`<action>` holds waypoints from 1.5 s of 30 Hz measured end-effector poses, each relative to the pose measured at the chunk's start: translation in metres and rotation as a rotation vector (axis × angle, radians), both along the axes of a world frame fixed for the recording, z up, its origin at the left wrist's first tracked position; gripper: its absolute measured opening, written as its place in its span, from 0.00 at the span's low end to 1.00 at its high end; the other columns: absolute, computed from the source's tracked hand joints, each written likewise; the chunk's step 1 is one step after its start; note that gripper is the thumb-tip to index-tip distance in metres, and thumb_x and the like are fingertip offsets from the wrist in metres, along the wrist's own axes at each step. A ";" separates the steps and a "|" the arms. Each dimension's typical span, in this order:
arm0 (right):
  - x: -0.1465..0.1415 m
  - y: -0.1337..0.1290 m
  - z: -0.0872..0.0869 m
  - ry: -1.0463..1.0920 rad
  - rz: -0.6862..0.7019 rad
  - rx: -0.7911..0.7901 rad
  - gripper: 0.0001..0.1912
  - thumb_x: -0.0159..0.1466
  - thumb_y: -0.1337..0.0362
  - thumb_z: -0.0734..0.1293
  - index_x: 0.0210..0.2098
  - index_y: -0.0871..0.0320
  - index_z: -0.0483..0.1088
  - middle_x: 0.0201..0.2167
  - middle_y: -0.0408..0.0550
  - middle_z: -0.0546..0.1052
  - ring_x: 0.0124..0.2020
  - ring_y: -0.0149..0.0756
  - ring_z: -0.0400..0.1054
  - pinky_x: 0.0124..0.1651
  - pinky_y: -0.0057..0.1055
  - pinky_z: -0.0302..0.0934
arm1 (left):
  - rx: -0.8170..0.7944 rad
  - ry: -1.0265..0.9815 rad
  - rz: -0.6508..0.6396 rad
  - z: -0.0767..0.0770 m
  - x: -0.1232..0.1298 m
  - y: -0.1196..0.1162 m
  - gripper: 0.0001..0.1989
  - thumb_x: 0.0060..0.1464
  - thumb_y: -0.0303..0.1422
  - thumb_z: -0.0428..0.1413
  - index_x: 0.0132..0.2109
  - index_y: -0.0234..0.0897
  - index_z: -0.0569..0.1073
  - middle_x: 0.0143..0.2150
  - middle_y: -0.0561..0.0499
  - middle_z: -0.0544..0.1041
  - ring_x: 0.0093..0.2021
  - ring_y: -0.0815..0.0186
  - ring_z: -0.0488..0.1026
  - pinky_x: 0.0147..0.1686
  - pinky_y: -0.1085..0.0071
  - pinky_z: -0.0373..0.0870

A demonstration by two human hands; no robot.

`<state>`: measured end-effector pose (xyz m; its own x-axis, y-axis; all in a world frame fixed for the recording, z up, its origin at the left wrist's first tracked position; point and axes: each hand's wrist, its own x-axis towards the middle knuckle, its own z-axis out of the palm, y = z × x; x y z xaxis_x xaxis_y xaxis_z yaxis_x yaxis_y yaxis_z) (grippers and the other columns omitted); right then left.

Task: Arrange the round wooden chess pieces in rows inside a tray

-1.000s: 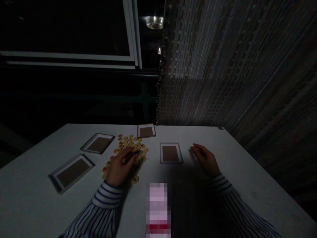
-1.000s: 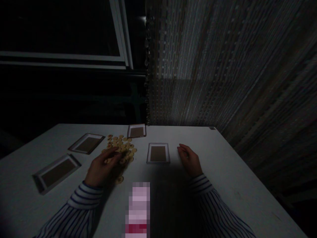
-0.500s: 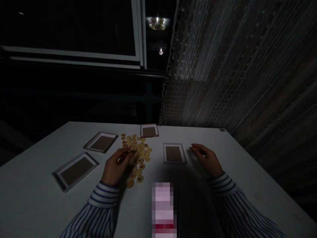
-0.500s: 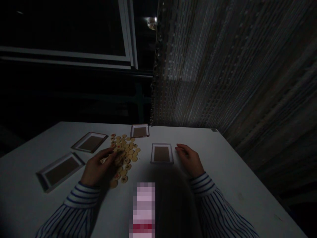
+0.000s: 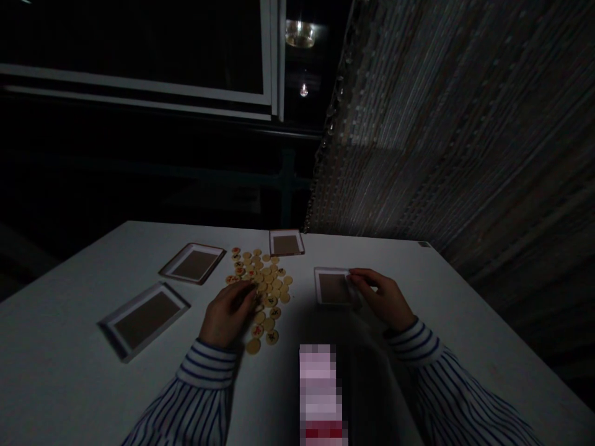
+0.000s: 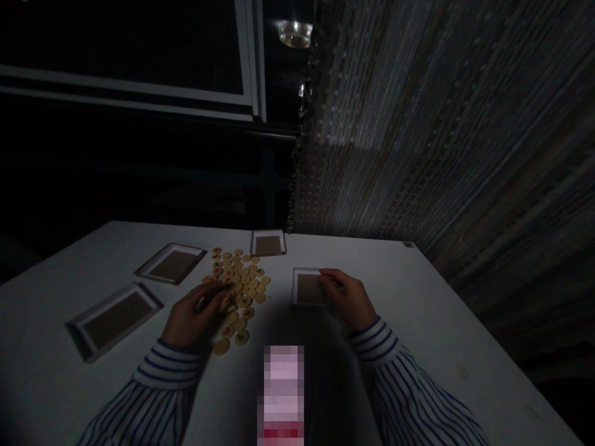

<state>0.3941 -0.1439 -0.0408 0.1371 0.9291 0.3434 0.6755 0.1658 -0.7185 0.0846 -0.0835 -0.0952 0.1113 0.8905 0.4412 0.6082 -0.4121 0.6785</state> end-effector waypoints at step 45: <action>-0.115 0.016 -0.040 -0.500 0.485 0.004 0.10 0.60 0.69 0.56 0.33 0.59 0.68 0.29 0.47 0.73 0.31 0.30 0.66 0.35 0.26 0.59 | 0.331 0.304 0.022 -0.044 0.008 -0.053 0.13 0.43 0.37 0.55 0.38 0.40 0.71 0.49 0.44 0.67 0.52 0.54 0.60 0.47 0.54 0.61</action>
<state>0.2794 -0.1280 -0.0812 -0.4682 0.8444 0.2605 0.7742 0.5341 -0.3397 0.0930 -0.1368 -0.1395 0.2622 0.7103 0.6532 0.7705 -0.5617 0.3014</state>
